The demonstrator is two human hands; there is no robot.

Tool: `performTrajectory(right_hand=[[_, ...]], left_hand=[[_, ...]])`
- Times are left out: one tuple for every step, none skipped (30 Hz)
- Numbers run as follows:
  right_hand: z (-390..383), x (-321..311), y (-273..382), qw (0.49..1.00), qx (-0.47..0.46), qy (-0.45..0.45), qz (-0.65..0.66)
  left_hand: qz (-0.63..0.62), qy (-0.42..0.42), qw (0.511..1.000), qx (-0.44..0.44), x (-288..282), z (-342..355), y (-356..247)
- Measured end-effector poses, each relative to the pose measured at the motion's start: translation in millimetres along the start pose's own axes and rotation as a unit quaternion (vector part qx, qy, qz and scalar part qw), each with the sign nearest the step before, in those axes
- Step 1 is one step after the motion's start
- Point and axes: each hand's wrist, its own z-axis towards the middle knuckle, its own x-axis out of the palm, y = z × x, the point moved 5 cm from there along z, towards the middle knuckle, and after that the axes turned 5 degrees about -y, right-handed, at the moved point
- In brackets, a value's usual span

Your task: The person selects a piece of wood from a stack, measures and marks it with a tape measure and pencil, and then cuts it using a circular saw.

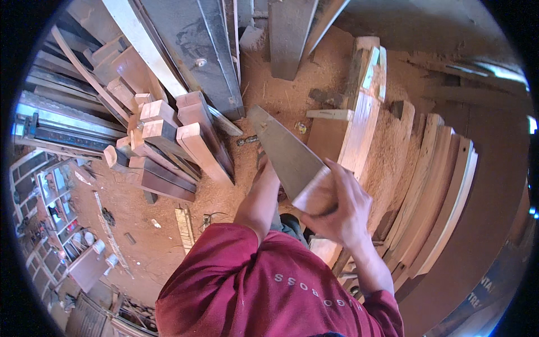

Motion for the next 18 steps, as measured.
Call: performTrajectory(right_hand=[[24.4, 14.5, -0.3, 1.0, -0.012, 0.02, -0.002], [44.9, 31.1, -1.7, 0.999, -0.039, 0.027, -0.009], [62.6, 52.0, -7.5, 0.997, -0.065, 0.032, -0.014], [79.2, 74.1, -18.7, 0.996, -0.084, 0.031, -0.022], [96.1, 93.6, -28.7, 0.994, -0.099, 0.04, -0.029], [110.6, 112.3, -47.2, 0.993, -0.098, 0.041, -0.048], [125.8, 130.6, -63.2, 0.992, -0.101, 0.042, -0.063], [142.8, 151.8, -71.8, 0.99, -0.105, 0.065, -0.066], [159.0, 175.5, -80.2, 0.988, -0.109, 0.09, -0.069], [174.2, 198.7, -87.8, 0.984, -0.113, 0.118, -0.07], [189.3, 217.1, -97.2, 0.98, -0.124, 0.131, -0.078], [208.7, 224.5, -94.0, 0.98, -0.131, 0.134, -0.074], [229.0, 222.5, -87.1, 0.978, -0.136, 0.139, -0.071], [239.5, 221.2, -87.9, 0.978, -0.131, 0.148, -0.071], [250.6, 227.2, -92.1, 0.977, -0.129, 0.15, -0.082], [272.3, 233.0, -93.9, 0.976, -0.134, 0.145, -0.091], [290.0, 238.1, -93.7, 0.976, -0.139, 0.142, -0.094], [303.1, 242.5, -93.5, 0.974, -0.149, 0.141, -0.093]], left_hand=[[0.018, -0.01, 0.999, 0.026, -11.1, 12.4, -17.6], [0.042, -0.029, 0.997, 0.056, -33.0, 23.5, -37.9], [0.074, -0.05, 0.992, 0.088, -57.8, 28.1, -57.0], [0.099, -0.082, 0.987, 0.099, -72.8, 20.9, -71.2], [0.131, -0.116, 0.979, 0.106, -91.7, 8.9, -86.8], [0.154, -0.15, 0.972, 0.096, -82.2, -15.8, -96.3], [0.176, -0.185, 0.963, 0.091, -71.8, -46.6, -111.7], [0.214, -0.216, 0.949, 0.079, -92.6, -65.9, -124.8], [0.249, -0.248, 0.934, 0.066, -122.0, -83.0, -136.7], [0.25, -0.311, 0.916, 0.037, -154.9, -101.4, -144.8], [0.281, -0.338, 0.897, 0.04, -180.3, -122.0, -147.5], [0.311, -0.366, 0.876, 0.045, -207.2, -145.9, -150.4], [0.313, -0.372, 0.872, 0.062, -234.7, -167.2, -156.3], [0.318, -0.378, 0.867, 0.07, -254.9, -190.3, -150.2], [0.326, -0.417, 0.847, 0.049, -260.2, -211.8, -142.1], [0.335, -0.453, 0.826, 0.038, -256.8, -224.3, -146.8], [0.336, -0.459, 0.822, 0.031, -259.2, -236.0, -145.2], [0.335, -0.466, 0.818, 0.024, -263.3, -248.5, -141.3]])
